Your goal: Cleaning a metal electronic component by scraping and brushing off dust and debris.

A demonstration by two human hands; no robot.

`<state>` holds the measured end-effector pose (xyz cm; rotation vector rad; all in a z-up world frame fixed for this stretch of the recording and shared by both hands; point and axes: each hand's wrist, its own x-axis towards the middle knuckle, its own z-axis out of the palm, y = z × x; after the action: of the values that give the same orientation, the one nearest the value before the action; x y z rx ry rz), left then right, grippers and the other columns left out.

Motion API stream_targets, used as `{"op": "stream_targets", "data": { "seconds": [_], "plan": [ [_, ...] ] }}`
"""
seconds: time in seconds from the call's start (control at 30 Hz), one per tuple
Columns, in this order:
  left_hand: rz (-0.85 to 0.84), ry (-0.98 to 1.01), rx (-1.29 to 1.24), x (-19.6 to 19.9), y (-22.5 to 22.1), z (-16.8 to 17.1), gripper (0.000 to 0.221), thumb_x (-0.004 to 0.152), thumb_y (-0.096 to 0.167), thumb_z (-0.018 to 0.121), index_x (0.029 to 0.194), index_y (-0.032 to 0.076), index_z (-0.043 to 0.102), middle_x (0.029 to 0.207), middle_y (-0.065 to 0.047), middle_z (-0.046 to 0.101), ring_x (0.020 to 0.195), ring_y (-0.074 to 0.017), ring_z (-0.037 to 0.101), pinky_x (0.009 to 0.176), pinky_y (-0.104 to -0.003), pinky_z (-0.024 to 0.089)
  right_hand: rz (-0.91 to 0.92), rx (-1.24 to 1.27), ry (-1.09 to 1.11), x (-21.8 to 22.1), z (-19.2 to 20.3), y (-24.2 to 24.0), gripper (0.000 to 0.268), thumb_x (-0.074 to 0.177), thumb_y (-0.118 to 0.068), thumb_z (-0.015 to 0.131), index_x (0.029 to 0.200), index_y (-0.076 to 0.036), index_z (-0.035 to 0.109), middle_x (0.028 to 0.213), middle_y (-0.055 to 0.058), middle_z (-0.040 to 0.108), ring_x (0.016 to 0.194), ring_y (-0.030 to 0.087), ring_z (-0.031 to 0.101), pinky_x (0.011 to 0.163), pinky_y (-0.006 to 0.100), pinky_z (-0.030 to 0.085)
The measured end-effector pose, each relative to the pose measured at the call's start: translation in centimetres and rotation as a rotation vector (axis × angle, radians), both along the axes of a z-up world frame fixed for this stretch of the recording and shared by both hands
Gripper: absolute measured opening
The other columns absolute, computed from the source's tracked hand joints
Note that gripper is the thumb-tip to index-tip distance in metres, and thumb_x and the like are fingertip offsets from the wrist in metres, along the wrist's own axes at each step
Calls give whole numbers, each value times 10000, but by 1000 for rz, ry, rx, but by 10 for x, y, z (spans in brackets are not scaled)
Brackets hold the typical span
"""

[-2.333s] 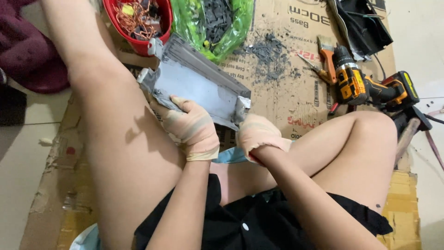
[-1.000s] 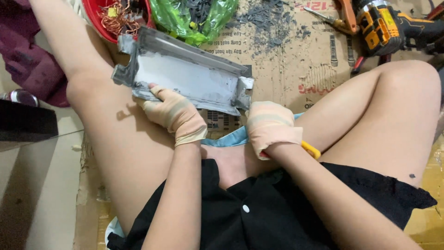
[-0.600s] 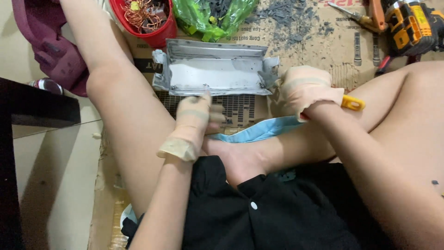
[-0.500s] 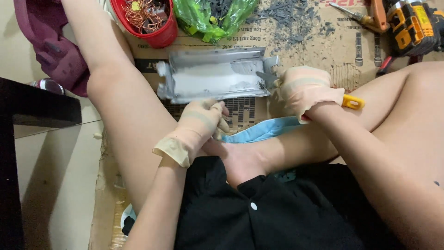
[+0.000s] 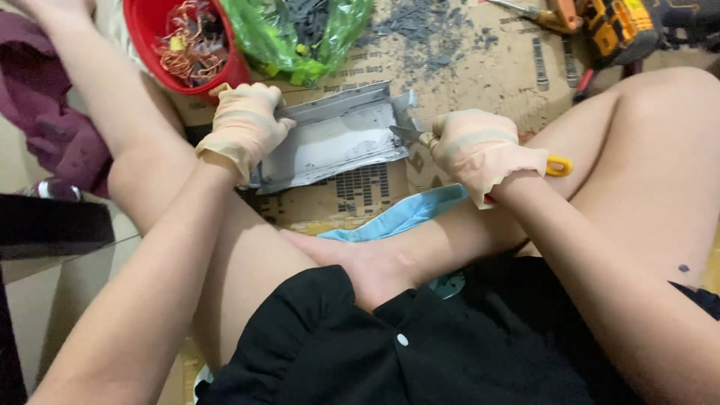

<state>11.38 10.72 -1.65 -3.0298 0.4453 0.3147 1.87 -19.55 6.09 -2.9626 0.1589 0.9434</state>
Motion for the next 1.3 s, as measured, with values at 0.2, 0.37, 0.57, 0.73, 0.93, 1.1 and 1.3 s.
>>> {"op": "stream_targets", "data": {
  "seconds": [0.2, 0.37, 0.57, 0.73, 0.93, 1.1, 1.3],
  "plan": [
    [177, 30, -13, 0, 0, -17, 269, 798, 447, 726, 1021, 303, 769, 930, -24, 742, 973, -337, 731, 775, -513, 614, 56, 52, -195, -23, 6, 0, 275, 950, -347, 535, 947, -148, 724, 900, 112, 741, 868, 393, 667, 771, 477, 514],
    [-44, -764, -30, -14, 11, -23, 313, 650, 382, 821, 827, 231, 609, 787, 8, 595, 829, -308, 602, 672, -439, 488, -335, 69, -7, -6, 6, 9, 405, 1001, -581, 506, 1322, -368, 630, 1228, 11, 715, 1180, 246, 655, 1002, 521, 516],
    [195, -648, -9, -64, -13, 0, 449, 776, 254, 779, 1168, 98, 625, 920, -84, 670, 790, -397, 688, 681, -500, 606, -177, -26, -41, 16, -16, 31, 341, 992, -459, 511, 1243, -320, 694, 1141, 54, 753, 1148, 261, 682, 952, 539, 535],
    [411, -241, -270, -85, -23, 28, 359, 931, 236, 668, 1250, 99, 576, 1008, -190, 722, 982, -498, 685, 837, -556, 572, -436, 91, 27, 23, 10, 60, 398, 1035, -461, 468, 1293, -251, 685, 1270, 64, 711, 1281, 230, 602, 1066, 518, 434],
    [697, 177, -436, -87, -32, 55, 213, 993, 278, 615, 1144, 189, 495, 1047, -185, 695, 1119, -439, 667, 928, -514, 543, -215, 111, -24, 19, -7, 48, 345, 1034, -411, 502, 1200, -193, 713, 1120, 80, 710, 1128, 293, 605, 1008, 504, 424],
    [696, 164, -426, -100, -46, 51, 213, 986, 270, 616, 1142, 182, 500, 1037, -182, 691, 1104, -433, 666, 915, -510, 541, 95, 65, -198, 47, -63, 15, 398, 1043, -409, 533, 963, -99, 768, 849, 79, 750, 801, 318, 680, 817, 438, 525],
    [725, 127, -390, -104, -46, 53, 214, 977, 257, 618, 1139, 172, 507, 1020, -176, 686, 1081, -423, 665, 896, -504, 540, 54, 71, -194, 57, -26, 5, 357, 1067, -411, 536, 1055, -140, 768, 837, 24, 756, 749, 258, 660, 754, 444, 537]
  ]
}}
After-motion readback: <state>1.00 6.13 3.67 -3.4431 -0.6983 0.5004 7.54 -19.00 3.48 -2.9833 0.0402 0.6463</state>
